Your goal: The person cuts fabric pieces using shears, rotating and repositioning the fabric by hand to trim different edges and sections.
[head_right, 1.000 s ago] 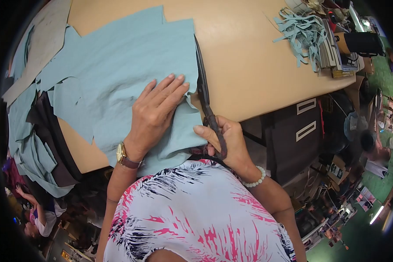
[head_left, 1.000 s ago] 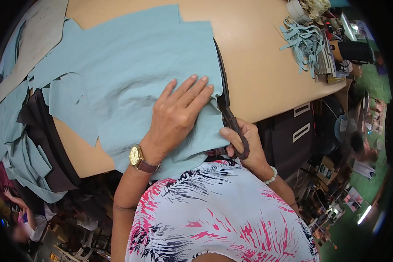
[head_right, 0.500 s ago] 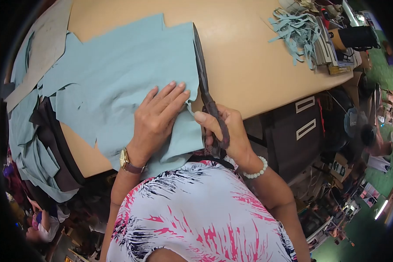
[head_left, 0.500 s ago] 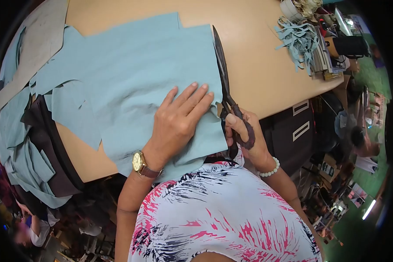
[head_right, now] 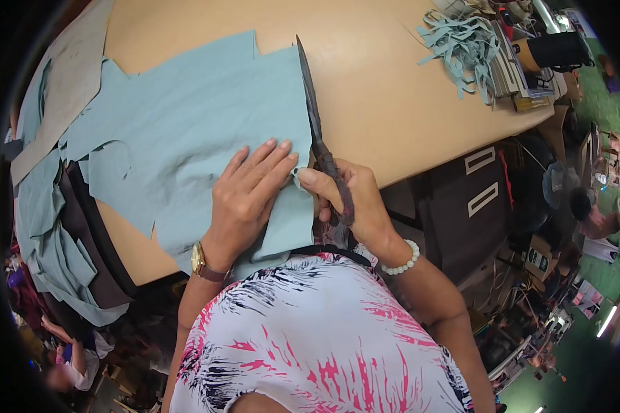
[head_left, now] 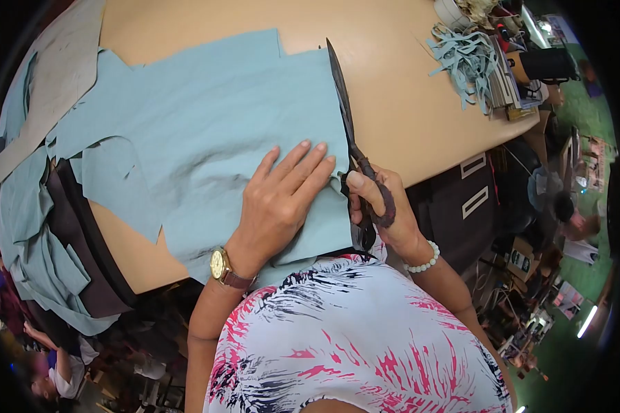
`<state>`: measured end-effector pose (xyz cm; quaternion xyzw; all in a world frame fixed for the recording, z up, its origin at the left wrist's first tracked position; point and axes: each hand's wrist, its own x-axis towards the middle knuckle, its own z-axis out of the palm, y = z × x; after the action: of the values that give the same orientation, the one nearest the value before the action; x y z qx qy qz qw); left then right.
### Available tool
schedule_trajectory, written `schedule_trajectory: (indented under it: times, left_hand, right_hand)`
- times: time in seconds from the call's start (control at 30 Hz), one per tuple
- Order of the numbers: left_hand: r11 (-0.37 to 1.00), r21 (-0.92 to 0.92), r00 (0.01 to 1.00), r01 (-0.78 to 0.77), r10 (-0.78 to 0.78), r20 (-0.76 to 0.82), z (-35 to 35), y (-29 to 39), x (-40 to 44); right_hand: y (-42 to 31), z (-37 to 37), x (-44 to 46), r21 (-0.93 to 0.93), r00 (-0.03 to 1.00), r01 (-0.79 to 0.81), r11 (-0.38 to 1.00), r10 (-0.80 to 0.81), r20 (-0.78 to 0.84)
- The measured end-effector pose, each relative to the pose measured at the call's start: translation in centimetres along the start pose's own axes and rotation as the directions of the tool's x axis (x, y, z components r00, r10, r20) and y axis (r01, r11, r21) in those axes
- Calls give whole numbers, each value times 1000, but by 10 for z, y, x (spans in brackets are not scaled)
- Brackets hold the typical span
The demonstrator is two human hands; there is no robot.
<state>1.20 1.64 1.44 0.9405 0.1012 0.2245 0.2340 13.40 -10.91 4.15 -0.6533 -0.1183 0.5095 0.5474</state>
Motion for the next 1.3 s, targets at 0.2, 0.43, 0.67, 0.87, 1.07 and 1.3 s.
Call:
schedule_trajectory:
  times: [0.2, 0.43, 0.67, 0.87, 1.07, 1.3]
  left_hand:
    - [1000, -19, 1000, 7, -7, 1, 0, 1, -1]
    - [1000, -17, 1000, -3, 3, -5, 1, -1, -2]
    - [1000, -5, 1000, -11, 11, -10, 1, -2, -2]
    - [1000, 13, 999, -12, 12, -38, -1, -7, 0]
    - [977, 195, 965, 82, -29, -259, -35, -42, 23]
    - [897, 239, 783, 372, -165, -600, -71, -93, 19]
  right_hand:
    - [-2, 3, -1, 6, 999, -21, 1000, 21, -37]
    - [5, -1, -1, -99, 997, -49, 994, 44, -58]
    - [3, 2, -1, -59, 996, -51, 997, 47, -73]
    - [-5, 2, 9, -40, 998, -24, 999, 22, -50]
    - [-45, 0, 50, -206, 994, 97, 974, -84, 72]
    - [-99, -40, 116, -669, 936, 270, 692, -353, 12]
